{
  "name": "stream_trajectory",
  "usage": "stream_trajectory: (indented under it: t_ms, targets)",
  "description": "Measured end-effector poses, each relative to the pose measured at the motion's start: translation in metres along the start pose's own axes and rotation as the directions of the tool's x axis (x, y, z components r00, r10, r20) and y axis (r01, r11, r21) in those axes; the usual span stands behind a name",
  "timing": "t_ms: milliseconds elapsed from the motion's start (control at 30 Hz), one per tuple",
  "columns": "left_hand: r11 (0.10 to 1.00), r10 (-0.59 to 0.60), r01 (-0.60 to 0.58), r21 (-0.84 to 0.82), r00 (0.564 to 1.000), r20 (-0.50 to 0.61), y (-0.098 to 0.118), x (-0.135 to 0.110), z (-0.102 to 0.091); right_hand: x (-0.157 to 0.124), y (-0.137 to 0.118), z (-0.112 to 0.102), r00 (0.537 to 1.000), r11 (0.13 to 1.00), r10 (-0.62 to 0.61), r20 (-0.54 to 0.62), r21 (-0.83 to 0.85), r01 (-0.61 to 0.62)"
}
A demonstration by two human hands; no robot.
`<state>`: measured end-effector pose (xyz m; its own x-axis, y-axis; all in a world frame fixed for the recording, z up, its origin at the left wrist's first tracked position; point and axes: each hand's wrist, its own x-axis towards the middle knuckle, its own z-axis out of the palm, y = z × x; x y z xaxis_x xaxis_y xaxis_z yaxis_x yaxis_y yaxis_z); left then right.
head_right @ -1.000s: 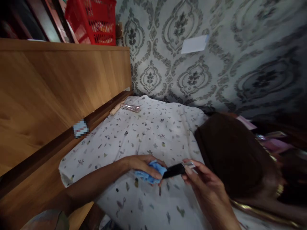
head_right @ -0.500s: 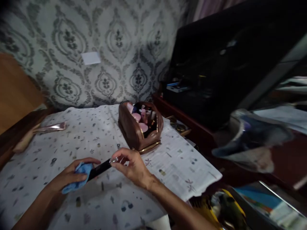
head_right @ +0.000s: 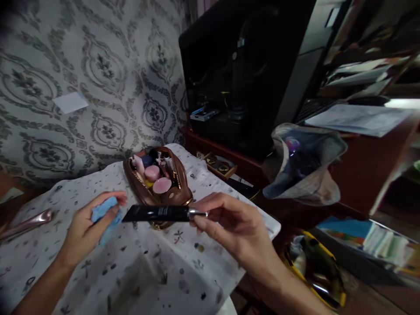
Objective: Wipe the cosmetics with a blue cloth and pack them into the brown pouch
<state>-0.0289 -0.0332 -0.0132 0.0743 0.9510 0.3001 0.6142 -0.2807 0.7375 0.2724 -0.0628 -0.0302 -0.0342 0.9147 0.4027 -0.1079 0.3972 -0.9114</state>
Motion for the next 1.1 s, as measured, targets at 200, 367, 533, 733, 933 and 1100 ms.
stream_trajectory:
  t_ms: [200, 367, 533, 733, 933, 1100]
  targets:
    - [0.677, 0.486, -0.483, 0.555, 0.860, 0.156, -0.017, 0.028, 0.012, 0.014, 0.011, -0.013, 0.969, 0.994, -0.052, -0.240, -0.109, 0.026]
    - [0.672, 0.539, -0.505, 0.541, 0.835, 0.110, -0.027, 0.025, 0.019, 0.030, 0.029, -0.012, 0.967, 0.954, -0.224, -0.125, -0.229, 0.191]
    - [0.698, 0.541, -0.491, 0.521, 0.838, 0.064, -0.026, 0.022, 0.025, 0.046, 0.045, -0.012, 0.934, 0.874, -0.353, 0.059, -0.335, 0.351]
    - [0.719, 0.520, -0.459, 0.522, 0.854, 0.034, -0.027, 0.019, 0.029, 0.072, 0.049, 0.006, 0.904, 0.817, -0.367, 0.218, -0.388, 0.426]
    - [0.719, 0.510, -0.453, 0.527, 0.859, 0.042, -0.026, 0.019, 0.030, 0.094, 0.061, 0.026, 0.876, 0.771, -0.259, 0.406, -0.459, 0.441]
    - [0.727, 0.497, -0.443, 0.526, 0.867, 0.043, -0.025, 0.019, 0.029, 0.103, 0.065, 0.037, 0.869, 0.759, -0.191, 0.457, -0.493, 0.426]
